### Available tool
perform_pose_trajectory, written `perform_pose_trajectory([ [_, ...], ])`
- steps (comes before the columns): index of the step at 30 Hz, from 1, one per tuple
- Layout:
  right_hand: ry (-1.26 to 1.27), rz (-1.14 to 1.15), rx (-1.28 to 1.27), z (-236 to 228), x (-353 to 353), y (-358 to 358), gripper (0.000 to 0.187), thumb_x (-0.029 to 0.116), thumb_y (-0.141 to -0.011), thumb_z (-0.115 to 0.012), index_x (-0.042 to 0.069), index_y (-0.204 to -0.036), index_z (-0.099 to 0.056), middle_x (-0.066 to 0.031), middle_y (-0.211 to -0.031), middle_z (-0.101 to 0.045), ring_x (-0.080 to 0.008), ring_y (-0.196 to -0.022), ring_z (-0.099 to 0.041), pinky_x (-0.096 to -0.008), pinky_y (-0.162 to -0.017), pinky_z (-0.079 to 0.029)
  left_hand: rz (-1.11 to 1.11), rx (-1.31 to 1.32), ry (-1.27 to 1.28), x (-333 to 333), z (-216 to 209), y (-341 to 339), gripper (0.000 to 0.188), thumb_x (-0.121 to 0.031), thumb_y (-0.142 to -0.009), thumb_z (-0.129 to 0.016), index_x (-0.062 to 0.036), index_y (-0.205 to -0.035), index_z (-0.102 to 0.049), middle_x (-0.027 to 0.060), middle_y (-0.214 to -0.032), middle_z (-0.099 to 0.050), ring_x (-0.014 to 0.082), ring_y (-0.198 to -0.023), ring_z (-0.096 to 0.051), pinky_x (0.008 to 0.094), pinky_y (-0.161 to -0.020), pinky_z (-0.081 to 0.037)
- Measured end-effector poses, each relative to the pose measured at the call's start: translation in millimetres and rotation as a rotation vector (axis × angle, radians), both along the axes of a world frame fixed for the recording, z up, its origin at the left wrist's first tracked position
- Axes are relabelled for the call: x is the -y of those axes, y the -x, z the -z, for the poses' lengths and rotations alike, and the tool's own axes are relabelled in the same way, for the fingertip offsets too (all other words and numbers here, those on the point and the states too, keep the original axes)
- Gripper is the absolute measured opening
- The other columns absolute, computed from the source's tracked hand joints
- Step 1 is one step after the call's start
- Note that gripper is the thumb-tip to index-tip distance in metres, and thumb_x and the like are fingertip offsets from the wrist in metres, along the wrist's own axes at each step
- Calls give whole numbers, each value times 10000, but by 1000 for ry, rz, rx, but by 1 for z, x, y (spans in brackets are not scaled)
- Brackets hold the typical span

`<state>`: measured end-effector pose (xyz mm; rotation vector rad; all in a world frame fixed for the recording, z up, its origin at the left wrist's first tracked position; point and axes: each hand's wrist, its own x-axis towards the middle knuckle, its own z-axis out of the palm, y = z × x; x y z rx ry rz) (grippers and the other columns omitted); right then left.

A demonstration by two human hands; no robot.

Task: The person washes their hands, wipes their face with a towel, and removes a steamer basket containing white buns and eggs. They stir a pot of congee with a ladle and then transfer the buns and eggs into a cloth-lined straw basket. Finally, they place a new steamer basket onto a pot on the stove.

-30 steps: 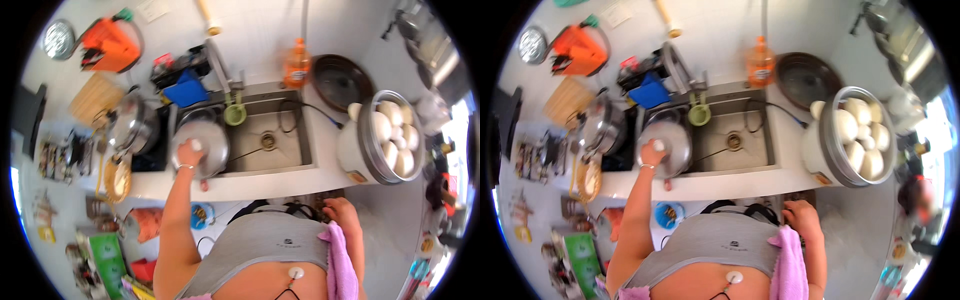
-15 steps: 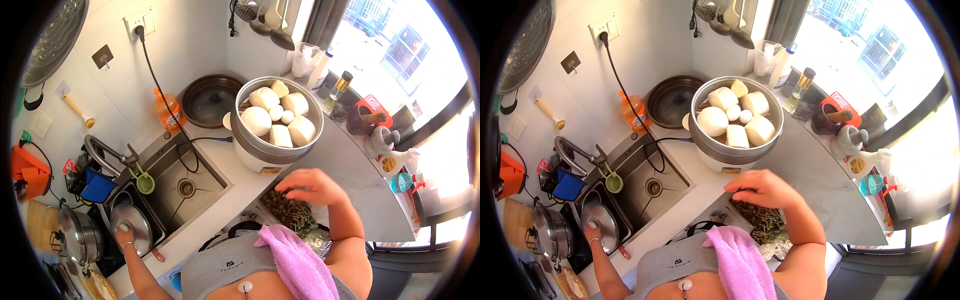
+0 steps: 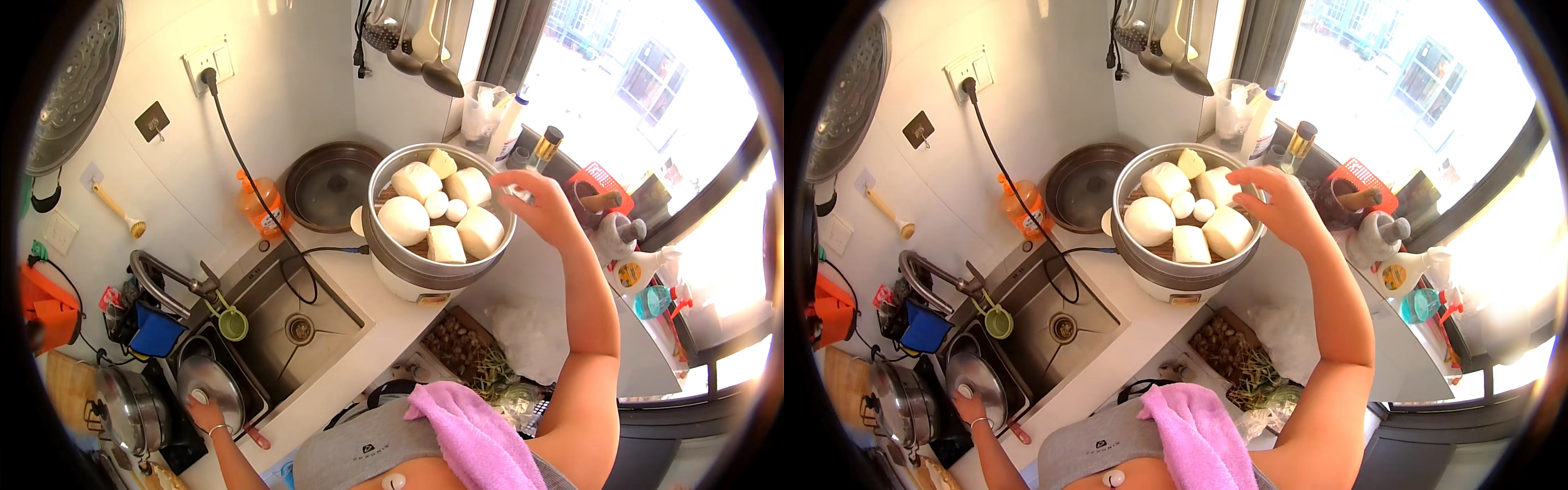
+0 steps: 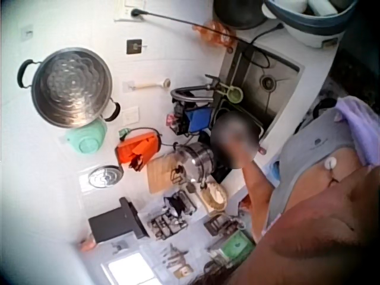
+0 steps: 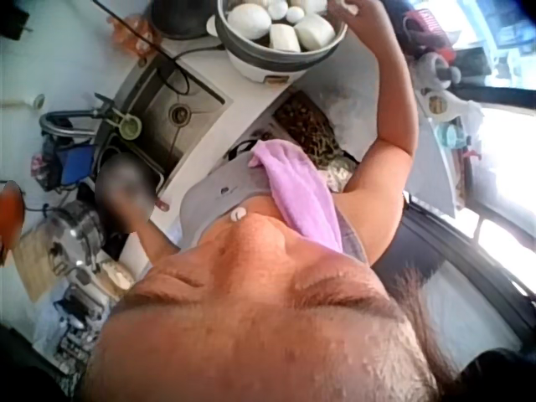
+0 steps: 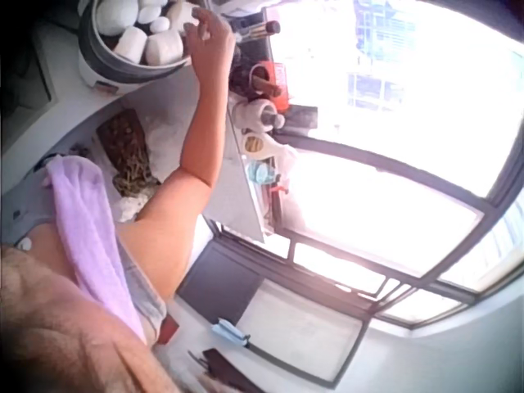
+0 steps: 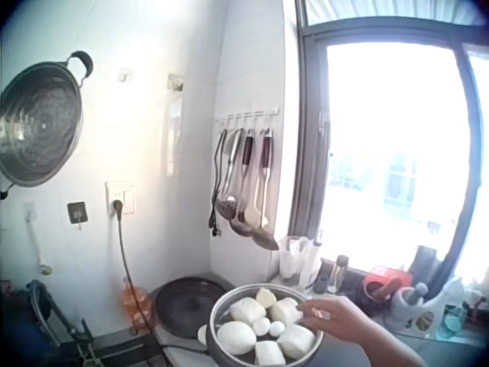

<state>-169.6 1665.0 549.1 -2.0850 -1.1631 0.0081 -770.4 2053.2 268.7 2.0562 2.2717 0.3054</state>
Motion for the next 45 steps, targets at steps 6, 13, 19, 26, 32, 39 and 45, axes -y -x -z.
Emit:
perform_pose_trajectory([
  [6, 254, -34, 391, 31, -54, -68, 438, 126, -751, -671, 115, -1180, -588, -93, -1134, -595, -284, -1077, -529, -402, -931, -402, 236, -9, -182, 30, 19, -4, 563, -89, -745, -631, 61, -1261, -463, 302, -1360, -383, 424, -1250, -396, 414, -1065, -308],
  [13, 658, 8, 764, 74, -124, -104, 417, 163, -703, -687, 172, -1114, -613, -73, -1043, -596, -253, -1003, -548, -395, -849, -389, 304, 206, -167, 73, 21, -16, 491, -72, -772, -611, 77, -1223, -488, 280, -1368, -390, 407, -1273, -377, 415, -1074, -291],
  [19, 856, -14, 924, 83, -149, -111, 121, 153, -728, -626, 189, -834, -671, -7, -906, -631, -207, -955, -561, -388, -807, -373, 234, 226, -133, 98, 27, 13, 438, -62, -778, -617, 79, -1181, -521, 282, -1355, -404, 392, -1268, -388, 415, -1067, -297],
  [26, 632, 44, 815, 66, -133, -103, 163, 159, -735, -642, 181, -889, -690, -9, -941, -637, -207, -987, -557, -397, -835, -384, 145, 316, -94, 112, 51, 50, 392, -59, -772, -623, 84, -1130, -551, 270, -1271, -486, 381, -1205, -452, 421, -1040, -330],
  [32, 352, -97, 550, 40, -116, -93, 320, 167, -722, -688, 174, -1042, -679, -10, -1063, -645, -227, -1082, -521, -405, -897, -383, 133, 358, -86, 111, 59, 66, 360, -30, -755, -630, 80, -1093, -570, 220, -1123, -578, 328, -1015, -566, 388, -910, -434],
  [39, 540, -314, 626, 94, -130, -101, 366, 14, -711, -576, 211, -989, -709, -78, -1029, -634, -236, -1146, -468, -389, -985, -293, 70, 673, 21, 108, 30, -8, 368, 32, -789, -600, 71, -1149, -533, 183, -1172, -545, 275, -1074, -534, 347, -922, -425],
  [45, 527, -197, 558, 61, -126, -68, 445, -5, -711, -555, 237, -1060, -685, -43, -1168, -596, -253, -1220, -425, -403, -1025, -277, 116, 712, 21, 104, 64, 11, 355, 36, -789, -609, 57, -1138, -551, 168, -1164, -544, 250, -1039, -537, 328, -876, -445],
])
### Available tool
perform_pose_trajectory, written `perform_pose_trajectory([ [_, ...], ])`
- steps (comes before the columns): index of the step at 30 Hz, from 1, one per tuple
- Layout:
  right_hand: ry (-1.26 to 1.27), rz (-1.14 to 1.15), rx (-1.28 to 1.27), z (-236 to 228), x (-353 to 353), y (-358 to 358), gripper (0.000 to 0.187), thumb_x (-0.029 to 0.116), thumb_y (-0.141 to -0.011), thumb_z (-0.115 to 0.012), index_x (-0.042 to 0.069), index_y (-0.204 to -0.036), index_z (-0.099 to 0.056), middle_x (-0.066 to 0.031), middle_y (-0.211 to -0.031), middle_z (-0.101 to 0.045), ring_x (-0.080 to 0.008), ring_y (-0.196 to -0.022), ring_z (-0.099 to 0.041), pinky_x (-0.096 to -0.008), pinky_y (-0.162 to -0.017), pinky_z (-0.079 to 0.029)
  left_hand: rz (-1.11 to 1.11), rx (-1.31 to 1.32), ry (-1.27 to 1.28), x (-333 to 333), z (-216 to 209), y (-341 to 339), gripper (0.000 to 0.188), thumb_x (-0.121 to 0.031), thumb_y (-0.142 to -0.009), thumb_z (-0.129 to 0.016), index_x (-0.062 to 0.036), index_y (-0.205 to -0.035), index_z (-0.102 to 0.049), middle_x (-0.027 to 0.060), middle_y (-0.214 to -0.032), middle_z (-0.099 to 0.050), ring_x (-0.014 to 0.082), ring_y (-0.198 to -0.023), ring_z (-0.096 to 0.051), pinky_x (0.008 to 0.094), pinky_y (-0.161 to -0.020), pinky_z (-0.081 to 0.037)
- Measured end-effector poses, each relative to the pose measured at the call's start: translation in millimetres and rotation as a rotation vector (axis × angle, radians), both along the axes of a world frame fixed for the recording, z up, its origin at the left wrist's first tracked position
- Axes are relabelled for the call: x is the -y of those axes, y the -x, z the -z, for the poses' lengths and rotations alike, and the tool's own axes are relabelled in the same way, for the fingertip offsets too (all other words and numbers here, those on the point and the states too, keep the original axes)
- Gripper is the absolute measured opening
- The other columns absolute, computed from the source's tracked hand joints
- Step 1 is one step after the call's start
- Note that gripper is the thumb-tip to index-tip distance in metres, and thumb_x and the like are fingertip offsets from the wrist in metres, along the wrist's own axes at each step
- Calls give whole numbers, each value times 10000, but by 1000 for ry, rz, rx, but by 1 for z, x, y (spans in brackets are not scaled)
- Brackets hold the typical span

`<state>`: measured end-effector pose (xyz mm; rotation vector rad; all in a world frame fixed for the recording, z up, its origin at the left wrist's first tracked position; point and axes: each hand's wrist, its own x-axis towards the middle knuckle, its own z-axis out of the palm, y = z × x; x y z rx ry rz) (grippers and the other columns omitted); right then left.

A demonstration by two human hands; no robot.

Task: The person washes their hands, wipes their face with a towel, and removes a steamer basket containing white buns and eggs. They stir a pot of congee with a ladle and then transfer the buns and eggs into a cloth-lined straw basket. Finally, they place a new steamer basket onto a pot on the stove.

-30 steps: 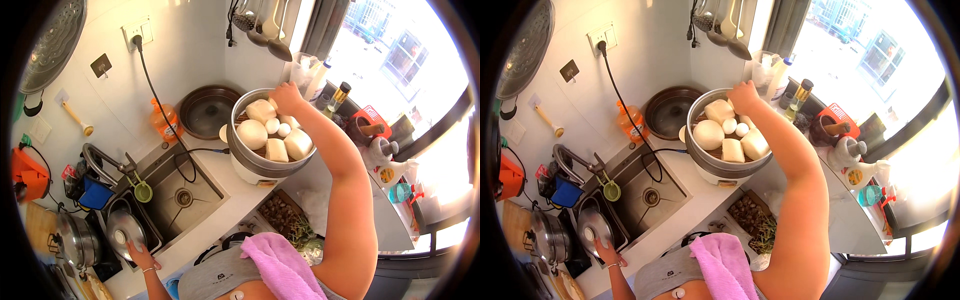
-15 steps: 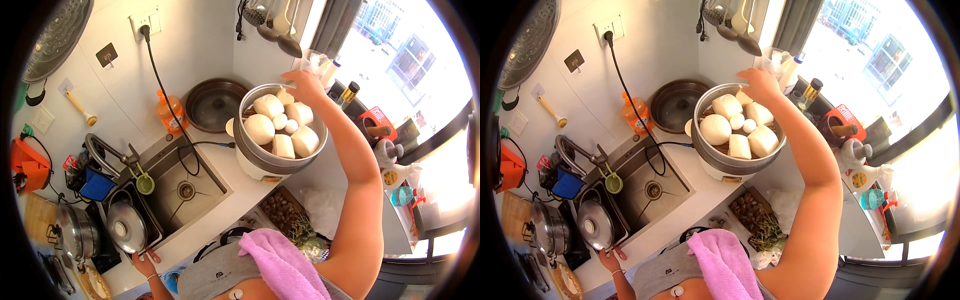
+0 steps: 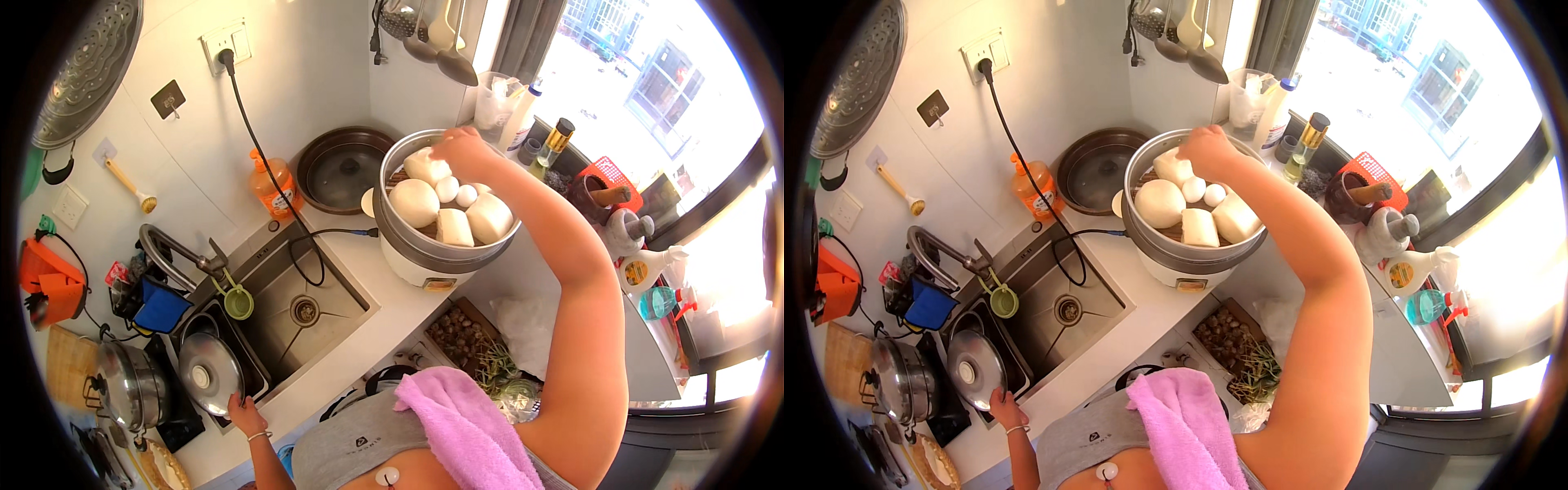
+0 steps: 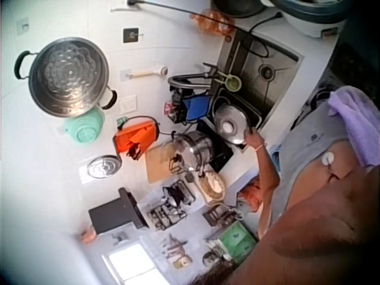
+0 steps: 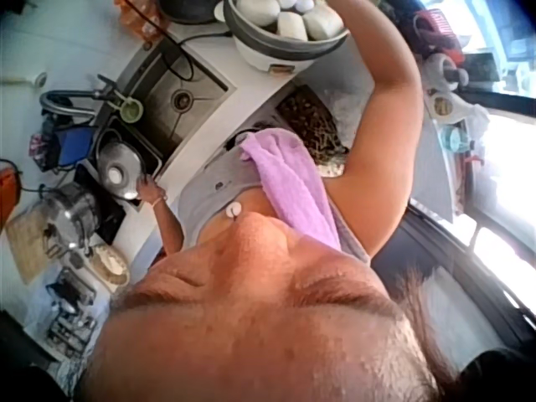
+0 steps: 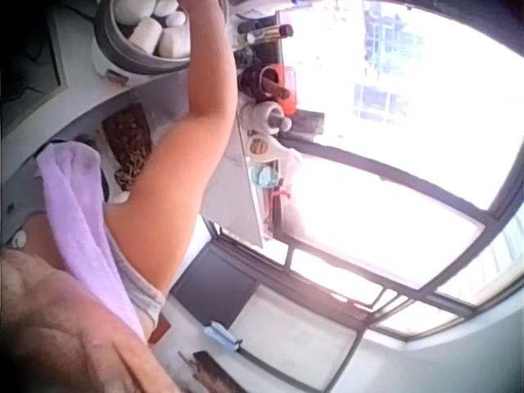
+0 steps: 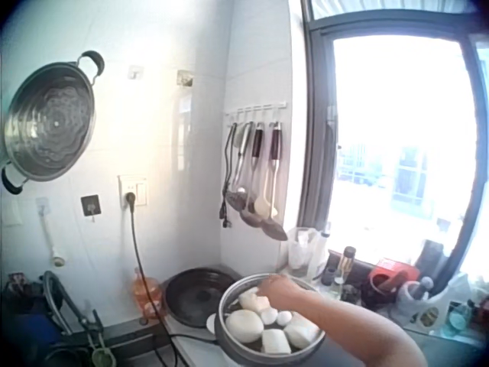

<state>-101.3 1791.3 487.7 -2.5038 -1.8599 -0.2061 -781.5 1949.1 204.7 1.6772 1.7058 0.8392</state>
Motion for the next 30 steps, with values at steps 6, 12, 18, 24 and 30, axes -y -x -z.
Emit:
perform_pose_trajectory([
  [6, 45, -267, 46, 5, 16, 45, 493, -16, -725, -549, 261, -1114, -669, -21, -1342, -484, -287, -1330, -308, -467, -1088, -224, 26, -161, -65, 6, 1, 9, 280, -26, -768, -626, 51, -1036, -604, 138, -948, -632, 222, -811, -602, 306, -716, -491],
  [12, -184, -137, -197, 1, 30, 46, 546, -53, -718, -519, 242, -1161, -639, -55, -1223, -567, -334, -1226, -412, -439, -1027, -315, 27, -13, -17, 1, 2, 1, 288, 4, -773, -630, 58, -1054, -596, 99, -909, -609, 157, -770, -558, 278, -696, -468],
  [18, 20, -20, -410, -21, 77, 82, 657, -83, -709, -472, 10, -1355, -389, -48, -1026, -666, -336, -1091, -496, -385, -989, -359, 0, -43, 65, 2, 2, 5, 252, 7, -774, -628, 50, -1021, -607, 91, -899, -609, 153, -765, -554, 274, -701, -469],
  [24, 50, -156, -183, -2, 74, 86, 701, -74, -712, -462, -2, -1393, -311, -40, -1038, -666, -292, -1116, -497, -379, -1007, -360, 24, 129, 44, -8, 31, 6, 229, 5, -770, -633, 41, -995, -614, 77, -879, -599, 144, -745, -542, 280, -697, -472],
  [30, -176, -129, -308, -8, 38, 69, 834, -103, -699, -446, 34, -1456, -124, -74, -1169, -615, -299, -1225, -432, -416, -1109, -237, 61, 84, -6, -6, 8, -17, 230, -32, -747, -669, 36, -963, -630, 66, -812, -597, 145, -705, -539, 281, -687, -475],
])
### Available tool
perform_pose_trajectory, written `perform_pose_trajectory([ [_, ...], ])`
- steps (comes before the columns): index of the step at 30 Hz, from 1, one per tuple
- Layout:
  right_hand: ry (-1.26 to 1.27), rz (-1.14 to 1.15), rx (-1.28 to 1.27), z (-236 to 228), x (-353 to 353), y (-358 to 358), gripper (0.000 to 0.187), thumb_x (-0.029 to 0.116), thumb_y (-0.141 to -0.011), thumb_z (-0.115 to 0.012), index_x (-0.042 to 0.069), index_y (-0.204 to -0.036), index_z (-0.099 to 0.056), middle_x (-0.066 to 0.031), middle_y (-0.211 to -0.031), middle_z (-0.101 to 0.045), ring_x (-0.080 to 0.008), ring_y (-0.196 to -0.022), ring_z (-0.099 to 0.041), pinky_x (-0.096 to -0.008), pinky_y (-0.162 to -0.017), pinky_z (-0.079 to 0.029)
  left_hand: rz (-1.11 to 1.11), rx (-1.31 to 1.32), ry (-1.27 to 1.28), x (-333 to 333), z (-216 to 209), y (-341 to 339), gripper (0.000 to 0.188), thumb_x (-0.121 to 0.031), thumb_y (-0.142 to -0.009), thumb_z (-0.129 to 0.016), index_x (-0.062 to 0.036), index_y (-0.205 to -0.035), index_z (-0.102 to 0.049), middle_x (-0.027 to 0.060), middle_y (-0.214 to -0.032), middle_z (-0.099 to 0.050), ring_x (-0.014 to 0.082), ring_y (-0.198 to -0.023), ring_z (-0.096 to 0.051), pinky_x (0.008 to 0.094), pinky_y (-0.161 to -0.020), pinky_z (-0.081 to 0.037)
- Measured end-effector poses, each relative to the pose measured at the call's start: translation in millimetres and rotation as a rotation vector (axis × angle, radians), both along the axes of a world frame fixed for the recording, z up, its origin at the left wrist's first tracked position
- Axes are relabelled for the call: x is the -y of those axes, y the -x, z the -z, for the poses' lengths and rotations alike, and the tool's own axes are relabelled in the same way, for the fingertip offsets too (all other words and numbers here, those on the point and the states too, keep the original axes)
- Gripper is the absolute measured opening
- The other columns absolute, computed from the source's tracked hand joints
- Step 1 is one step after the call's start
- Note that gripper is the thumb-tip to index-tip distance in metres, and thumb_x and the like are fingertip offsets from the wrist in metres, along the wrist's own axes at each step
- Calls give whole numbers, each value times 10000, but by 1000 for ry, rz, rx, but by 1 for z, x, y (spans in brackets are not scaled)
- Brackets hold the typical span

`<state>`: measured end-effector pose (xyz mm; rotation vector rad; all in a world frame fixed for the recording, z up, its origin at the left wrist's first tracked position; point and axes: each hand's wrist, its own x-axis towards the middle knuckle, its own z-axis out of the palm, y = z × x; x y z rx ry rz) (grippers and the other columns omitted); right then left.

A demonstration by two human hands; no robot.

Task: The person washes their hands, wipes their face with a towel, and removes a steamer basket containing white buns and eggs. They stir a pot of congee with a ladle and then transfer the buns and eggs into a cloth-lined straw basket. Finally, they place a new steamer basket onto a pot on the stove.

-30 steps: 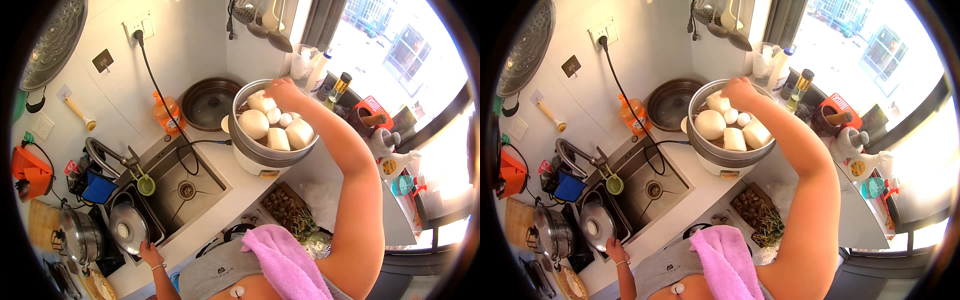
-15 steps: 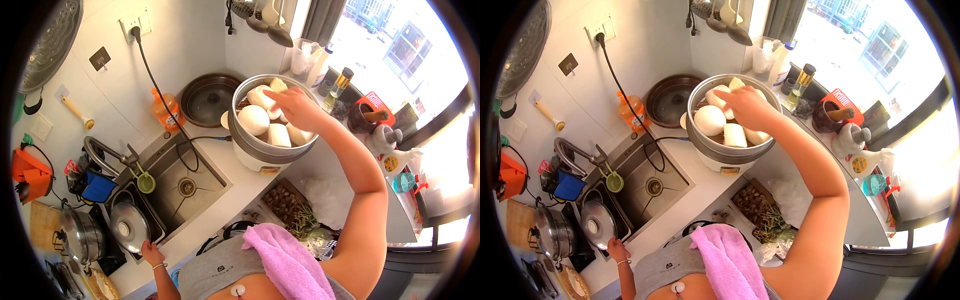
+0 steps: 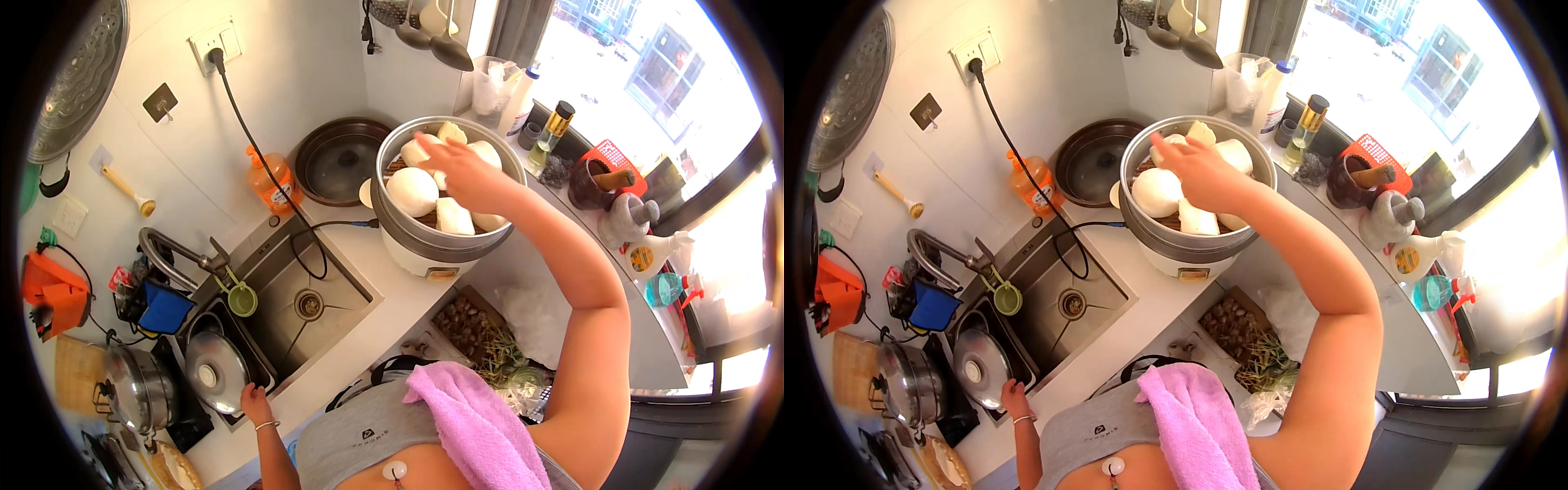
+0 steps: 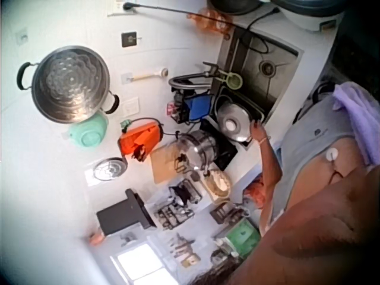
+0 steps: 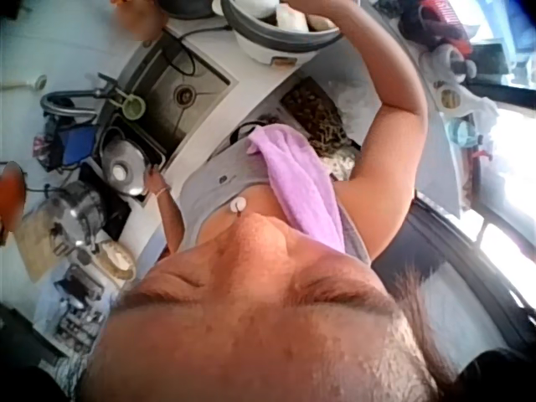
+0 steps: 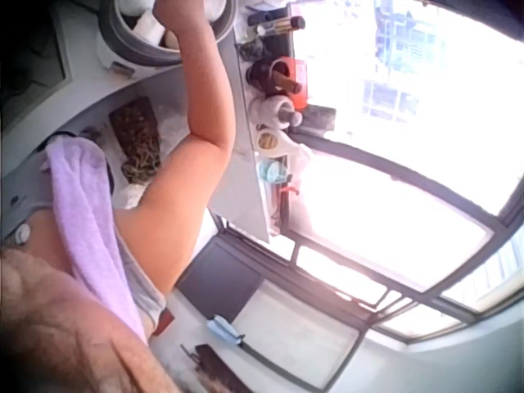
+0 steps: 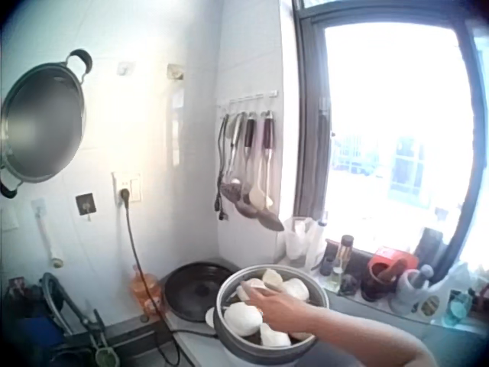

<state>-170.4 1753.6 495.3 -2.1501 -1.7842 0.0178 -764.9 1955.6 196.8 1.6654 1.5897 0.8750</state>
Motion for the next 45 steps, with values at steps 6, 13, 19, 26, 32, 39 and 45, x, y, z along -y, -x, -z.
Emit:
perform_pose_trajectory([
  [6, 248, -16, 38, 5, -6, 0, 861, -134, -697, -470, 74, -1464, -139, -54, -1140, -627, -264, -1249, -417, -452, -1161, -123, 60, -64, -55, -2, 20, 3, 228, -57, -738, -682, 34, -943, -639, 83, -800, -615, 161, -691, -554, 285, -677, -475],
  [13, -945, 434, -447, -64, 57, 17, 225, 10, -865, -557, -25, -1081, -609, -4, -831, -605, -45, -591, -448, -185, -524, -377, 45, -176, -99, 20, 26, 13, 202, -67, -723, -676, 12, -907, -651, 95, -807, -631, 180, -706, -575, 298, -692, -481],
  [19, -1253, 344, -106, -22, 109, 39, 296, 20, -899, -509, -86, -1171, -558, -31, -753, -541, -61, -653, -439, -167, -619, -364, 65, -145, -110, 22, 21, 12, 203, -111, -721, -652, -37, -907, -689, 129, -910, -667, 265, -821, -627, 341, -782, -494],
  [26, -855, 491, -382, 31, 119, 75, 290, 64, -948, -481, -14, -1218, -553, 33, -717, -431, -30, -607, -332, -167, -521, -246, 57, -345, -57, 17, -29, -20, 120, -141, -723, -662, -37, -783, -670, 134, -756, -650, 265, -676, -626, 347, -628, -489],
  [32, -736, 423, -472, 43, 127, 65, 255, 75, -959, -471, 5, -1174, -587, 35, -695, -433, -20, -593, -341, -161, -503, -243, -193, -701, -522, -64, -48, 21, 523, -199, -670, -721, -36, -1140, -562, 204, -969, -620, 369, -894, -593, 427, -782, -477],
  [39, -575, 463, -391, 26, 116, 87, 217, 99, -933, -519, 29, -1103, -636, 36, -699, -497, -18, -569, -397, -158, -486, -283, -38, -766, 23, -157, -30, 54, 832, -337, -562, -785, -92, -1298, -482, 231, -1089, -613, 359, -1023, -587, 397, -904, -472],
  [45, -554, 513, -434, 8, 114, 99, 200, 38, -873, -548, 5, -1044, -647, -1, -740, -559, -47, -623, -488, -184, -519, -386, 35, -831, -33, -156, -38, 33, 641, -348, -599, -781, -88, -1151, -585, 184, -1023, -644, 339, -952, -611, 405, -856, -492],
])
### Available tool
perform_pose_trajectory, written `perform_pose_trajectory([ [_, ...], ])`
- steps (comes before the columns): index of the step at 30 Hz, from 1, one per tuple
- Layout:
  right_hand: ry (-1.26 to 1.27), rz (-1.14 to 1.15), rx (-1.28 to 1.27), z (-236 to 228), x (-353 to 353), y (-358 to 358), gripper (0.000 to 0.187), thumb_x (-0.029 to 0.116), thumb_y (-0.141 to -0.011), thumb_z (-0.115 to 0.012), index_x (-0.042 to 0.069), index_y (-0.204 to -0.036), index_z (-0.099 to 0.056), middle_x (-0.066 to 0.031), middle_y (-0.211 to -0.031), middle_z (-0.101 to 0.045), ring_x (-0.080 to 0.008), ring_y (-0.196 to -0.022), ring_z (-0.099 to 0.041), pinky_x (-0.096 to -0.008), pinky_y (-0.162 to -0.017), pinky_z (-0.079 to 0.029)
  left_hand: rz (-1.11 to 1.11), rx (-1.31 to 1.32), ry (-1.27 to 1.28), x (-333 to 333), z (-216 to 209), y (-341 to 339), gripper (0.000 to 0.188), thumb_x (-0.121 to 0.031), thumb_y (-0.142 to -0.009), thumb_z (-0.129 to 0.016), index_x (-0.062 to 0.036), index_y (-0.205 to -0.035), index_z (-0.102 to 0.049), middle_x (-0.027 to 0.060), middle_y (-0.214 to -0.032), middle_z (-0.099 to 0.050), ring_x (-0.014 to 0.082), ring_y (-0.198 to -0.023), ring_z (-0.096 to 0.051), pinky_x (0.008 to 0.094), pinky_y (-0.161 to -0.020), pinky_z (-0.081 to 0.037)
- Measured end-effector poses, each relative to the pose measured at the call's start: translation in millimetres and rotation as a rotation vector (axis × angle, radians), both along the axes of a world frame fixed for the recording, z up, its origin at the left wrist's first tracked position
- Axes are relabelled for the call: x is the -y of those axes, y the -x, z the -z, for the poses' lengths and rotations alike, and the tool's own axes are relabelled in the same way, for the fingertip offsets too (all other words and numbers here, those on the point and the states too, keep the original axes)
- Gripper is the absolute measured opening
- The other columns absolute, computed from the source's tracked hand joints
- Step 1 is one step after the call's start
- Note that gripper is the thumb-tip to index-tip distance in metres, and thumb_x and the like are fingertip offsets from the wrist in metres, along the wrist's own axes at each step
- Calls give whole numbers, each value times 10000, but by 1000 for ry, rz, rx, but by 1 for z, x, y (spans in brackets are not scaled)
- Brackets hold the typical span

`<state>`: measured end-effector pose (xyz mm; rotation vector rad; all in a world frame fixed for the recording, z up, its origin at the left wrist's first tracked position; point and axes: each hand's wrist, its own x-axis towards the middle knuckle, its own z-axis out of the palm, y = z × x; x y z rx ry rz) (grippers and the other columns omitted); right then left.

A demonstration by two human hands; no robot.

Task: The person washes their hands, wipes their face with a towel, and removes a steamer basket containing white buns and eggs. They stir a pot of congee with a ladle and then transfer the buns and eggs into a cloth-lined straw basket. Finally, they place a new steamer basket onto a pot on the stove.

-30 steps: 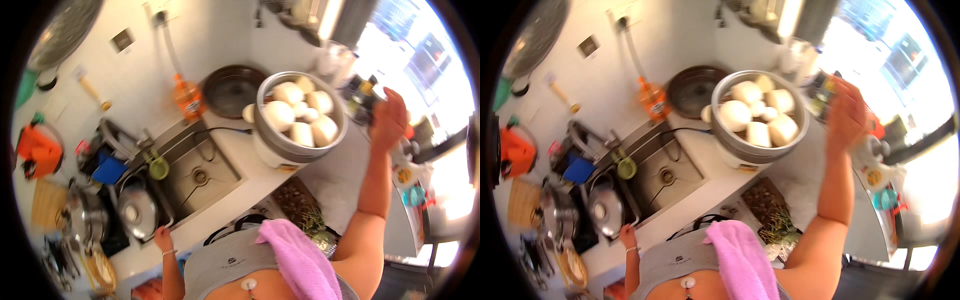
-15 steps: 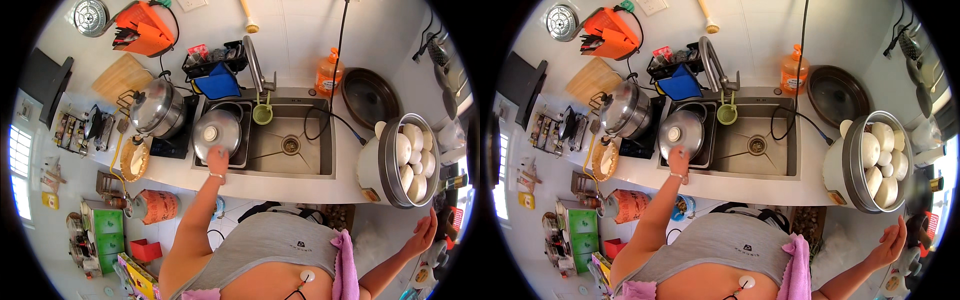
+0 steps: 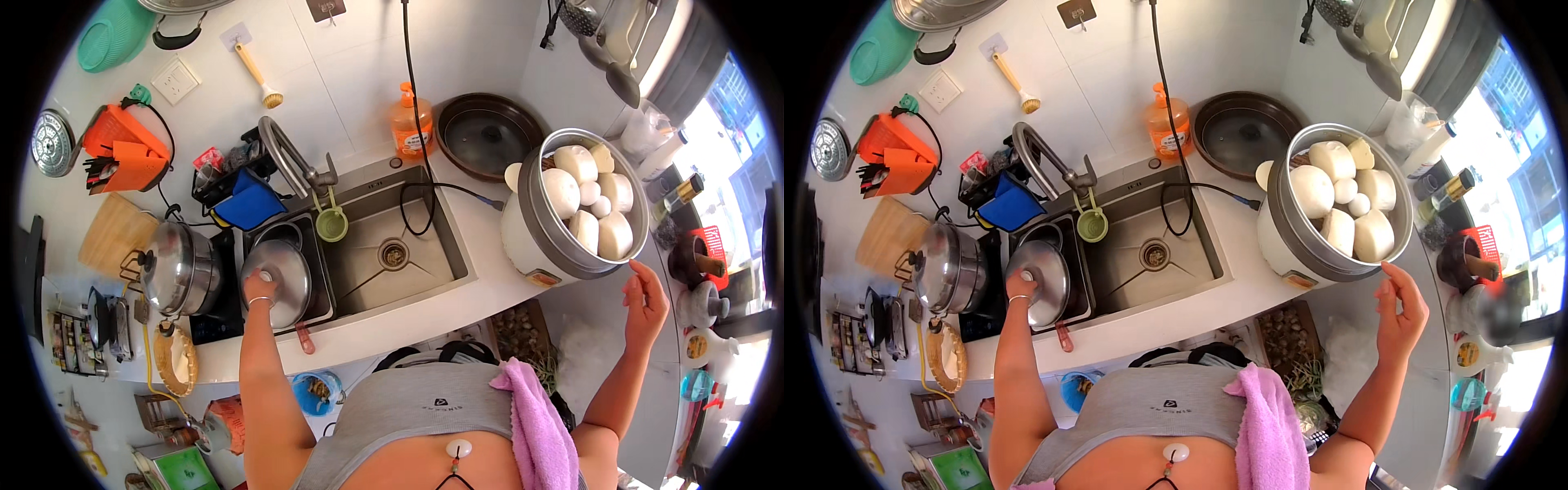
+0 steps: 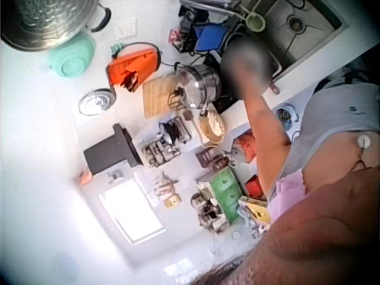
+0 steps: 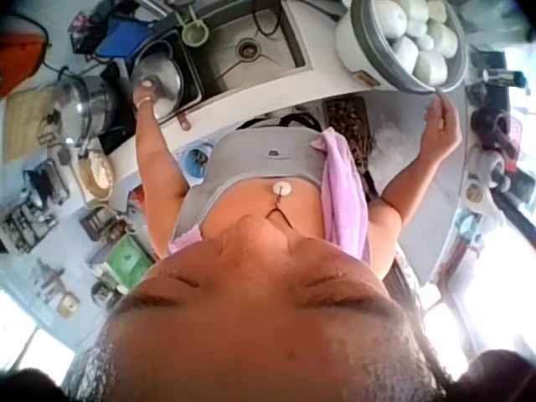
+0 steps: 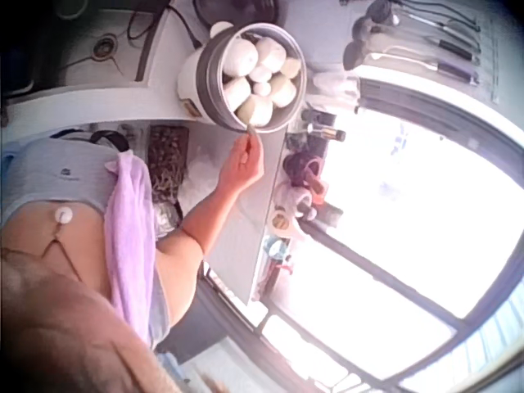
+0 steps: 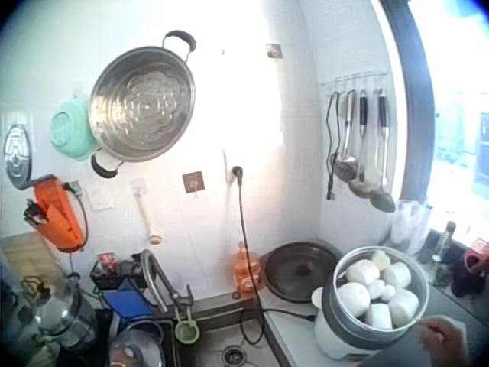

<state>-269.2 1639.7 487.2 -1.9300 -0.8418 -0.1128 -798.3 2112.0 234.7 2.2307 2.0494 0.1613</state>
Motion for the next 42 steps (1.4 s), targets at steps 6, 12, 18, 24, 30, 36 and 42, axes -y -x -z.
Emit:
perform_pose_trajectory([
  [6, -2, 25, -72, 28, 36, -5, 205, 25, -897, -526, -6, -1064, -640, -11, -723, -545, -51, -613, -473, -180, -512, -364, 76, 28, -153, 3, -21, 0, 541, -254, -570, -736, -82, -1070, -622, 189, -970, -643, 385, -972, -565, 429, -874, -461],
  [12, -1, -45, -83, 40, 34, -11, 206, 50, -925, -507, -5, -1081, -629, 2, -709, -518, -39, -579, -433, -170, -505, -334, 351, 158, -90, 55, -80, -98, 488, -217, -555, -709, -84, -1021, -647, 175, -931, -644, 362, -932, -567, 422, -848, -459],
  [18, 93, -156, -82, 31, 13, -2, 174, 17, -891, -532, -15, -1015, -650, -30, -716, -548, -57, -581, -458, -187, -494, -352, 557, 211, 193, 80, -42, -208, 418, -246, -565, -726, -84, -946, -667, 157, -988, -645, 364, -1008, -548, 417, -884, -456],
  [24, 168, -117, -50, 31, 26, 7, 167, 18, -890, -534, -15, -1005, -652, -40, -737, -564, -72, -603, -487, -203, -491, -378, 676, -139, 414, 55, 19, -287, 369, -257, -608, -706, -69, -926, -705, 158, -960, -668, 344, -964, -609, 388, -843, -508],
  [30, 277, 22, -97, 43, 80, 16, 172, 25, -900, -516, -22, -1006, -643, -39, -699, -552, -70, -596, -491, -195, -477, -379, 504, -231, 596, 44, 62, -309, 382, -208, -757, -635, -55, -1107, -644, 167, -1229, -546, 326, -1127, -535, 392, -913, -485],
  [36, 335, 106, -128, 44, 106, 31, 210, 74, -945, -479, -18, -1077, -615, -9, -681, -510, -38, -571, -431, -174, -477, -346, 372, -107, 463, 62, 127, -292, 353, -178, -805, -595, -88, -1146, -604, 159, -1234, -499, 317, -1143, -511, 426, -910, -472],
  [42, 347, 78, -156, 47, 94, 27, 211, 79, -946, -479, -13, -1078, -617, -7, -685, -513, -36, -562, -430, -171, -477, -347, 355, -16, 486, 67, 148, -264, 346, -183, -773, -625, -103, -1109, -610, 177, -1176, -521, 325, -1075, -549, 408, -887, -475],
])
